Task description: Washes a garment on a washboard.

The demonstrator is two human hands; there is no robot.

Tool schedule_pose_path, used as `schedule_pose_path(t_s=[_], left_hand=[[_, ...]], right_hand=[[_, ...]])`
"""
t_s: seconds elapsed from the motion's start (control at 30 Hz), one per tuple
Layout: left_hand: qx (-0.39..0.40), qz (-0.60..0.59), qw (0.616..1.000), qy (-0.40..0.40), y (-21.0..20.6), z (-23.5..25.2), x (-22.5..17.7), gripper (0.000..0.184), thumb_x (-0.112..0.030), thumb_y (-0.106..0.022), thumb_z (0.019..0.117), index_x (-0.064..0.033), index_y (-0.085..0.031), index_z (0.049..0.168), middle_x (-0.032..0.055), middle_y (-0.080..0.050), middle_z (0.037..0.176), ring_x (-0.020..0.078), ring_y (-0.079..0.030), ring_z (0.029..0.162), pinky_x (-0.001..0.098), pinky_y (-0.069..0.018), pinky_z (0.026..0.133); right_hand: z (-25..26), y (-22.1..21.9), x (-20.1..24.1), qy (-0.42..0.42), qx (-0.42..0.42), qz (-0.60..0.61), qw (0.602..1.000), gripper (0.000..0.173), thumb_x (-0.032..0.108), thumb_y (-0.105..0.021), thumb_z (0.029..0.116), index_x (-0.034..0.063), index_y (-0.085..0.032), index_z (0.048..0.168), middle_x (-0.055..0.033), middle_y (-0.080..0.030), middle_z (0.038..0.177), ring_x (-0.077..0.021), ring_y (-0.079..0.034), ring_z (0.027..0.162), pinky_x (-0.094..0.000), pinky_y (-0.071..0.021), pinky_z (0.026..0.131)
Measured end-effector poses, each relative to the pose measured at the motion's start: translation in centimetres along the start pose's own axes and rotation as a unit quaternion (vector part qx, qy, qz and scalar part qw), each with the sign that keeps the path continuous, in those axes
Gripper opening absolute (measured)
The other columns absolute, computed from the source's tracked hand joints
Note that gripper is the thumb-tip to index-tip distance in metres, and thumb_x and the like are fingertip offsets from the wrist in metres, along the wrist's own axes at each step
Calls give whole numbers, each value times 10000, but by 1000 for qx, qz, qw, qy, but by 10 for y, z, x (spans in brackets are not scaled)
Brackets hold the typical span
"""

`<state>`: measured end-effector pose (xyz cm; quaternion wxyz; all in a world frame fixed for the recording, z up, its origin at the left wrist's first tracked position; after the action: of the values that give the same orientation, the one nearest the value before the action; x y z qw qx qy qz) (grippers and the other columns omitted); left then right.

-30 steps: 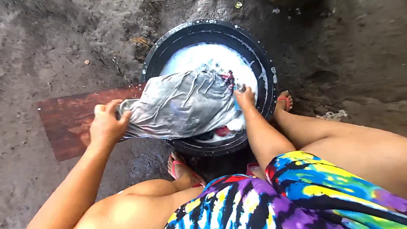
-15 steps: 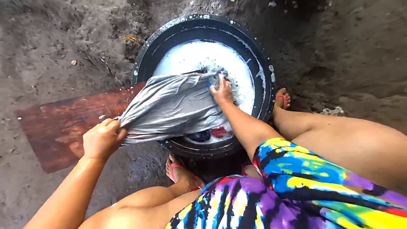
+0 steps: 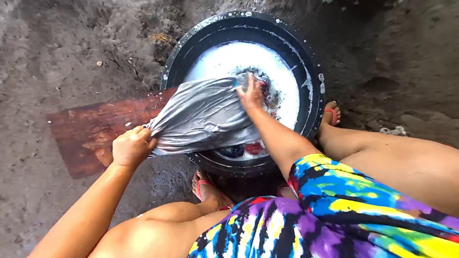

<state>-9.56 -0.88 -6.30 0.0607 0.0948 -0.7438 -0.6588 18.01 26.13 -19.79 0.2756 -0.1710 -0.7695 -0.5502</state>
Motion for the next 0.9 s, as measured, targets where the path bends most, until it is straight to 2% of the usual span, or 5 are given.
schedule_pose_path(t_s=[0.1, 0.3, 0.53, 0.77, 0.9], left_hand=[[-18, 0, 1000, -14, -1, 6, -4, 213, -126, -676, 898, 44, -605, 791, 264, -672, 875, 488, -696, 804, 652, -511, 606], [-26, 7, 999, -19, -4, 7, -1, 234, -146, -645, 925, 45, -594, 799, 266, -672, 885, 489, -697, 802, 649, -513, 592], [-34, -3, 999, -26, -3, 10, -5, 230, -142, -669, 896, 27, -584, 765, 250, -673, 852, 475, -697, 769, 631, -507, 571], [-6, 8, 1000, -18, -7, 13, -8, 191, -107, -723, 878, 30, -613, 806, 252, -686, 899, 482, -703, 790, 653, -516, 580], [0, 0, 1000, -10, -6, 13, -9, 216, -104, -708, 882, 55, -591, 791, 292, -678, 912, 517, -695, 796, 672, -504, 578]], right_hand=[[-11, -9, 32, -19, -15, 30, 999, 808, 410, -653, 965, 69, -309, 1612, -299, -498, 1473, -459, -581, 1266, -608, -505, 1011], [-121, -93, 221, 240, 185, 50, 952, 738, 376, -669, 966, 164, -370, 1607, -185, -572, 1432, -338, -661, 1165, -520, -575, 910], [29, 9, -4, -56, -15, -8, 998, 782, 447, -594, 994, 83, -301, 1621, -279, -472, 1515, -443, -543, 1329, -604, -474, 1055], [-115, -96, 217, 227, 162, 66, 958, 742, 388, -684, 960, 156, -383, 1598, -185, -590, 1404, -331, -673, 1132, -515, -581, 896], [-46, -44, 117, 162, 85, 77, 980, 678, 352, -667, 973, 138, -433, 1572, -215, -595, 1416, -373, -614, 1262, -565, -523, 1019]])
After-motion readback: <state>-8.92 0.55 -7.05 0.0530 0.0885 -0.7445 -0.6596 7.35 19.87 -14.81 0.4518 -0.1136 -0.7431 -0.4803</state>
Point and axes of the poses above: each hand's wrist, its own z-axis towards the middle knuckle, its own y-axis out of the back of the hand, x = y × z, the point moved 9 cm from there along z, towards the middle knuckle
